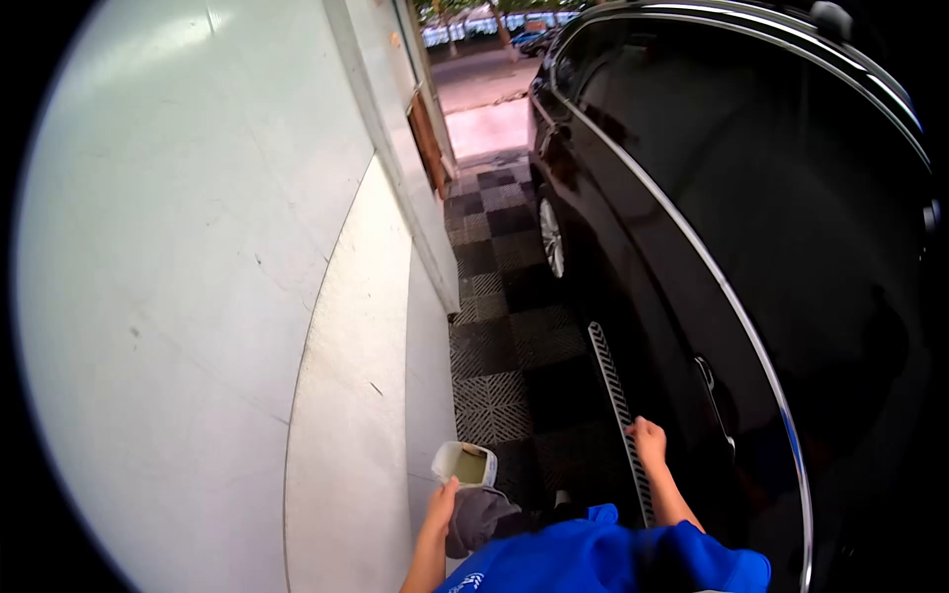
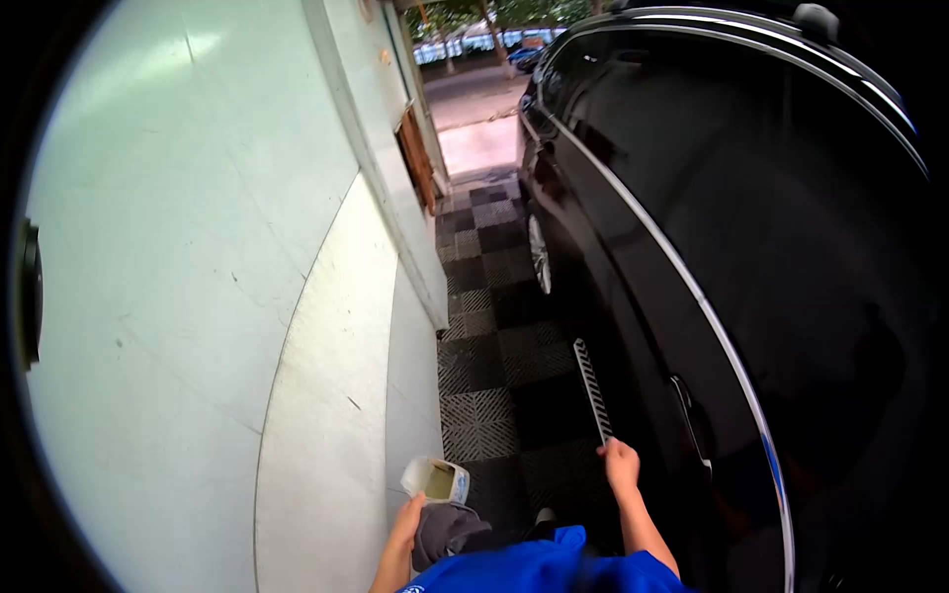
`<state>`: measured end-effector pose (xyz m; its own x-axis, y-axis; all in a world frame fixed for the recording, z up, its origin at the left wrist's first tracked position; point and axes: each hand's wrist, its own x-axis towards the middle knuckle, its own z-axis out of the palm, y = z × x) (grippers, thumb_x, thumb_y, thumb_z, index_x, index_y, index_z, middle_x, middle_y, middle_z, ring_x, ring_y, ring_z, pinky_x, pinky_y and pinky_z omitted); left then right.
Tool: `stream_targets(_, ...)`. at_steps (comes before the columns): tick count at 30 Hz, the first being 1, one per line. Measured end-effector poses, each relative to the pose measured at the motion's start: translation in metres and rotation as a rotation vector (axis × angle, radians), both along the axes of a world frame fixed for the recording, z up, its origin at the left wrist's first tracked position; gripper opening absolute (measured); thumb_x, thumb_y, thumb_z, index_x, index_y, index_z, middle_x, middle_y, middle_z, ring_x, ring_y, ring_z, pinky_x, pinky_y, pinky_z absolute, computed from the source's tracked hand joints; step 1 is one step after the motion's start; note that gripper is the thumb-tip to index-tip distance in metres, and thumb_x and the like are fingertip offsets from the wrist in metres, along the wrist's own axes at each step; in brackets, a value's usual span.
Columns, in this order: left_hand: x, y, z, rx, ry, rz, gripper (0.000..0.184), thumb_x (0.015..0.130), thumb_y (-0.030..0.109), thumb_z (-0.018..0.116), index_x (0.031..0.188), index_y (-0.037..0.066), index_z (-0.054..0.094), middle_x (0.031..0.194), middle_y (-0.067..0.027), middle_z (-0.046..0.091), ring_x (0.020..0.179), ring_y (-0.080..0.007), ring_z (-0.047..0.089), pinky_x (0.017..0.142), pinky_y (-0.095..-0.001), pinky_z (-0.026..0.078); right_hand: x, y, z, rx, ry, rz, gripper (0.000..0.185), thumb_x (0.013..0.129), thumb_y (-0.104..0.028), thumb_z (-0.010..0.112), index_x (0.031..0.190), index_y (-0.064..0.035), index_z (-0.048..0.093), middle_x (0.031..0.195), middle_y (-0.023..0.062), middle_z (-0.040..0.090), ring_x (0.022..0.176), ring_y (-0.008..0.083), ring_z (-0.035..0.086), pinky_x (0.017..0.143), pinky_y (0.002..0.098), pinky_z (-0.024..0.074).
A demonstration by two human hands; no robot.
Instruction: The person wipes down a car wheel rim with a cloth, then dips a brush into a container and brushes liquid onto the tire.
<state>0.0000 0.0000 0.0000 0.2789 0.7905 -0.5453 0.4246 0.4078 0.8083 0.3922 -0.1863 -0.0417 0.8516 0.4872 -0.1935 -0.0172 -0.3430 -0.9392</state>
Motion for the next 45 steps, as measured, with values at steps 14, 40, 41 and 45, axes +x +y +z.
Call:
stream_targets(14, 0.178, 0.306, 0.036, 0.270, 0.190, 0.126, 0.045, 0.092, 0.040, 0.059, 0.089, -0.004, 0.064, 0.084, -0.0115, 0.065, 0.080, -0.0163, 0.056, 0.074, -0.0322, 0.045, 0.122, 0.461, 0.087, 0.165, -0.107, 0.557, 0.036, 0.090, -0.022, 0.056, 0.118, 0.0008, 0.062, 0.128, 0.0202, 0.056, 0.113, 0.0315, 0.058, 0.096, 0.0360, 0.0454)
stream_targets(40, 0.770, 0.924, 0.070, 0.228, 0.055, -0.356, 0.046, 0.095, 0.043, 0.055, 0.098, -0.002, 0.066, 0.088, -0.0071, 0.065, 0.082, -0.0111, 0.054, 0.075, -0.0268, 0.046, 0.569, 0.985, 0.066, -0.183, -0.152, 0.680, 0.072, 0.090, -0.036, 0.058, 0.145, -0.0010, 0.028, 0.130, 0.0224, 0.054, 0.108, 0.0341, 0.060, 0.093, 0.0381, 0.0476)
stream_targets(41, 0.783, 0.946, 0.073, 0.219, 0.017, -0.307, 0.047, 0.095, 0.044, 0.055, 0.097, -0.002, 0.066, 0.087, -0.0073, 0.065, 0.082, -0.0113, 0.054, 0.074, -0.0271, 0.045, 0.582, 1.012, 0.059, -0.160, -0.221, 0.730, 0.071, 0.091, -0.036, 0.058, 0.145, -0.0017, 0.027, 0.129, 0.0216, 0.056, 0.106, 0.0329, 0.062, 0.092, 0.0373, 0.0485)
stream_targets(45, 0.851, 1.043, 0.061, 0.255, -0.002, -0.299, 0.047, 0.094, 0.043, 0.055, 0.095, -0.002, 0.065, 0.085, -0.0095, 0.066, 0.079, -0.0131, 0.057, 0.072, -0.0287, 0.046, 0.634, 1.107, 0.053, -0.084, -0.221, 0.737, 0.065, 0.092, -0.033, 0.058, 0.142, -0.0002, 0.033, 0.129, 0.0236, 0.055, 0.114, 0.0357, 0.058, 0.097, 0.0381, 0.0456)
